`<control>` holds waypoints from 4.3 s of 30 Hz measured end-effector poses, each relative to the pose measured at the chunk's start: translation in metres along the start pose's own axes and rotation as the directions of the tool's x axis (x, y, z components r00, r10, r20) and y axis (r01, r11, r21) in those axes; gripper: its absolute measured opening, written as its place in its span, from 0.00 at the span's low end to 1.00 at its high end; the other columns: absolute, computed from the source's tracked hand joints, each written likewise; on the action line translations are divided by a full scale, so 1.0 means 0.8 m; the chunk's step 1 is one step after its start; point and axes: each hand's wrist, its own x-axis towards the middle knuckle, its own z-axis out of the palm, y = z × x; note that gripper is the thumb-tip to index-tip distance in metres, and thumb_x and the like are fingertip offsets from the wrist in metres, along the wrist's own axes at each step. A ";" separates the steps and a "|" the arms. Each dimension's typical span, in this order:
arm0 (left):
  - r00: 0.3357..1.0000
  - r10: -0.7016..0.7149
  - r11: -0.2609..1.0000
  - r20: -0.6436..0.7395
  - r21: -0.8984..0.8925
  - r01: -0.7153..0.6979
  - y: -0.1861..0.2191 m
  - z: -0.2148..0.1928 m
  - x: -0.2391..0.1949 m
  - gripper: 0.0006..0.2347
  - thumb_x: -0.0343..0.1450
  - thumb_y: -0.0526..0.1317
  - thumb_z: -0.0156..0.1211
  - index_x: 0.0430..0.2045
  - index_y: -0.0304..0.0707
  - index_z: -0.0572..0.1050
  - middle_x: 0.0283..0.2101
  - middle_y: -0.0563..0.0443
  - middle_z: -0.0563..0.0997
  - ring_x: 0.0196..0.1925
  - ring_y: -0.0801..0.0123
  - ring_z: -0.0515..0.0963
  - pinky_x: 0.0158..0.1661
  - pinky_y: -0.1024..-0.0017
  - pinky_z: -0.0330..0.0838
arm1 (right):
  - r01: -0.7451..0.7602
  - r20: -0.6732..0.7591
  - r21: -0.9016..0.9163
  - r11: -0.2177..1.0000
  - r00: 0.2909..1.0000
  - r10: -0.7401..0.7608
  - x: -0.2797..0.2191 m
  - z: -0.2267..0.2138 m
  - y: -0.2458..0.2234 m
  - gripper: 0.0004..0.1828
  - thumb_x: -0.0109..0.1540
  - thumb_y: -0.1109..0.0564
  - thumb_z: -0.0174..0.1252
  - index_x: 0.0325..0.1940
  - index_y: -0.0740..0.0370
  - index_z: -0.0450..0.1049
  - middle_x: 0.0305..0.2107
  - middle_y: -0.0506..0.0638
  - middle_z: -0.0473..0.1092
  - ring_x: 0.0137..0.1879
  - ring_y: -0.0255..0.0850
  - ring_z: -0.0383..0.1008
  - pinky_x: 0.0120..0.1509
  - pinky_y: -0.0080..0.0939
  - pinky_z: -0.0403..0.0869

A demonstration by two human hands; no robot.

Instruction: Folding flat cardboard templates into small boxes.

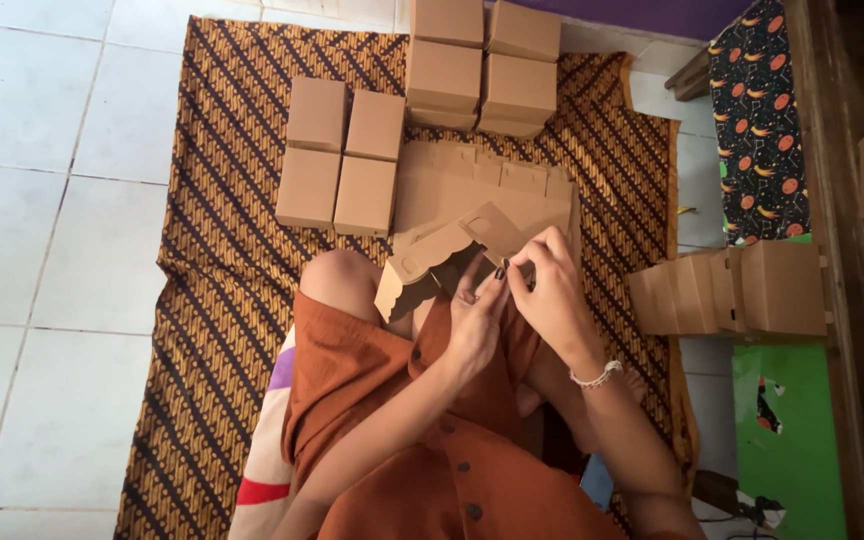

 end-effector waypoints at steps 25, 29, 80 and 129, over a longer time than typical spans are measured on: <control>0.968 0.187 0.831 0.165 0.500 -0.245 0.063 0.025 -0.012 0.16 0.69 0.35 0.70 0.52 0.38 0.77 0.40 0.51 0.85 0.44 0.73 0.85 0.49 0.71 0.79 | 0.238 0.213 -0.268 0.933 0.960 -0.183 -0.044 -0.022 -0.027 0.18 0.59 0.60 0.59 0.54 0.59 0.79 0.70 0.62 0.55 0.74 0.70 0.51 0.69 0.66 0.68; 0.872 0.287 0.465 0.396 0.738 -0.489 0.072 0.017 -0.008 0.06 0.71 0.38 0.67 0.38 0.40 0.79 0.31 0.53 0.82 0.38 0.76 0.78 0.41 0.73 0.76 | 0.233 -0.093 -0.112 0.966 0.965 -0.243 -0.031 -0.044 -0.014 0.27 0.60 0.69 0.55 0.63 0.53 0.75 0.67 0.55 0.61 0.74 0.59 0.57 0.74 0.62 0.64; 0.866 0.388 0.762 0.315 0.419 -0.494 0.055 -0.085 0.066 0.40 0.75 0.48 0.54 0.76 0.47 0.31 0.66 0.39 0.60 0.56 0.65 0.68 0.56 0.57 0.70 | 0.087 -0.028 0.388 0.918 0.996 -0.082 -0.039 -0.051 0.003 0.42 0.59 0.67 0.62 0.74 0.68 0.52 0.60 0.69 0.67 0.64 0.62 0.70 0.57 0.57 0.77; 0.932 -0.213 0.865 0.294 0.501 0.040 0.171 -0.092 0.047 0.33 0.69 0.40 0.49 0.72 0.68 0.50 0.76 0.34 0.50 0.56 0.39 0.75 0.37 0.57 0.82 | 0.456 -0.094 0.179 0.872 0.890 -0.447 -0.041 0.033 0.025 0.42 0.54 0.65 0.71 0.61 0.48 0.51 0.74 0.66 0.47 0.76 0.76 0.46 0.68 0.77 0.64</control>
